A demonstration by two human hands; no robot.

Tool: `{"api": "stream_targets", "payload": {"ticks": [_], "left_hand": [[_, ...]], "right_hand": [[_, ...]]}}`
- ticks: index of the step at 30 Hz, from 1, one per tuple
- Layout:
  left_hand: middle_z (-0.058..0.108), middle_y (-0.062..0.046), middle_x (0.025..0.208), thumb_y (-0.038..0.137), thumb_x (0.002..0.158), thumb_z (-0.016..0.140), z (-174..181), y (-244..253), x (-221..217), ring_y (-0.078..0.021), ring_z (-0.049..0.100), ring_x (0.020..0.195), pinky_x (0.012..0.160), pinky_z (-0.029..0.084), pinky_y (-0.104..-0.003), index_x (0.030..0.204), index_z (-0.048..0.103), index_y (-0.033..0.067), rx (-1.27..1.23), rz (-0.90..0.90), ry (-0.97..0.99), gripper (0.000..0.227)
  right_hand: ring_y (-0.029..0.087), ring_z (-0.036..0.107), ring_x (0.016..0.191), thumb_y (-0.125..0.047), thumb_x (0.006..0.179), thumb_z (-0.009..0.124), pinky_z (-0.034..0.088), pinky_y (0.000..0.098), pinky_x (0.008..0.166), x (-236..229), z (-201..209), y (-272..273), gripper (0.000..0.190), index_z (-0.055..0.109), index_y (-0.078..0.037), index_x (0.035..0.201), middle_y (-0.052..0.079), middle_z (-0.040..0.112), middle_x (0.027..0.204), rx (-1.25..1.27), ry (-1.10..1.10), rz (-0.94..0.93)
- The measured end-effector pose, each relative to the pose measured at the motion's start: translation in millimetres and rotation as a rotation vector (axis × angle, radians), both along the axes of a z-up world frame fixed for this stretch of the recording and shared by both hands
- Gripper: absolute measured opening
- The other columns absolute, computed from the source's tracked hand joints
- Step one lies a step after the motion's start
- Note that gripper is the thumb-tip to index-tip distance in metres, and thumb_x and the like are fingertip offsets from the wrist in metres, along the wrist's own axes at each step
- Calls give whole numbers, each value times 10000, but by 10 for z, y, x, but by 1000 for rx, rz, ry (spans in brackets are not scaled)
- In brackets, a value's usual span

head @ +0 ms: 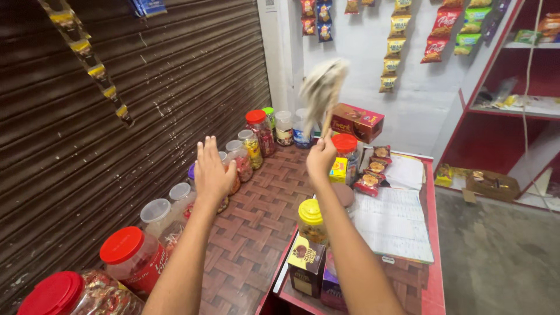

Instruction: The person uses a cloth attached to a stick to dust hanging snack packets on a wall display. They wipe the packets in vertical and horizontal motions, moving from one section of the wall to another. The person also wipes the top of a counter and jars placed on it.

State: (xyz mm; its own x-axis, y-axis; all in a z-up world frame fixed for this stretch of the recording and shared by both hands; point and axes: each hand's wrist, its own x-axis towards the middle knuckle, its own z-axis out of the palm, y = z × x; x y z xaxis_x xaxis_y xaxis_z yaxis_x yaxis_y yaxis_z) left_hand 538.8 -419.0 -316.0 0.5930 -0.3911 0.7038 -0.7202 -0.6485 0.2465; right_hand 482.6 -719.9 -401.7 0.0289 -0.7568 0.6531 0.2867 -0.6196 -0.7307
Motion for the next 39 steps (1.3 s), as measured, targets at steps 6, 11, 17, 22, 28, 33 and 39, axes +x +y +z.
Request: {"api": "stream_targets", "payload": {"ticks": [6,11,17,22,28,33,39], "left_hand": [[294,-237,1635,353,892,658,-152,17,-85,-419,228,1527,1179,289,-555,1571,267,-27,-33,-8,90,871],[339,-250,1602,363,892,663,-397,50,-100,-429,257,1511,1176,293,-540,1537,289,-45,-41,-20,174,850],[376,-291,1557,370,887,670,-639,103,-100,-435,290,1500,1180,310,-513,1518,295,-72,-28,9,288,857],[365,-299,1565,361,900,663,-714,176,-86,-440,286,1496,1196,288,-497,1518,283,-87,-77,8,284,853],[362,-313,1563,356,920,637,-708,255,-90,-451,283,1497,1199,282,-498,1523,280,-87,-133,-4,316,829],[362,-344,1551,390,976,595,-546,212,-93,-467,292,1491,1220,269,-497,1514,292,-106,-190,-51,300,792],[328,-346,1578,425,1026,477,-166,153,-215,-452,250,1521,1226,225,-483,1520,297,-110,-310,-95,299,750]], "right_hand": [[264,709,914,-30,1000,491,547,415,815,214,-461,392,409,572,59,1390,179,726,994,125,182,236],[107,444,407,-46,963,514,328,305,368,54,-808,516,376,598,-132,1319,67,611,698,691,582,902],[114,448,444,-76,981,441,371,303,386,340,-1007,782,390,537,-43,1358,112,688,819,740,529,968],[211,514,975,-343,965,526,569,409,603,208,-445,1027,709,176,-272,1578,103,504,1371,565,573,1096],[361,520,1343,-513,931,539,604,554,863,96,169,1342,845,150,-186,1606,139,373,1577,443,760,855],[317,520,1430,-511,1016,546,389,387,1159,206,232,1365,719,430,-13,1522,225,537,1527,108,474,799],[337,538,1377,-523,978,503,382,372,1132,-61,837,1630,698,522,-15,1456,237,586,1447,11,500,717]]}}
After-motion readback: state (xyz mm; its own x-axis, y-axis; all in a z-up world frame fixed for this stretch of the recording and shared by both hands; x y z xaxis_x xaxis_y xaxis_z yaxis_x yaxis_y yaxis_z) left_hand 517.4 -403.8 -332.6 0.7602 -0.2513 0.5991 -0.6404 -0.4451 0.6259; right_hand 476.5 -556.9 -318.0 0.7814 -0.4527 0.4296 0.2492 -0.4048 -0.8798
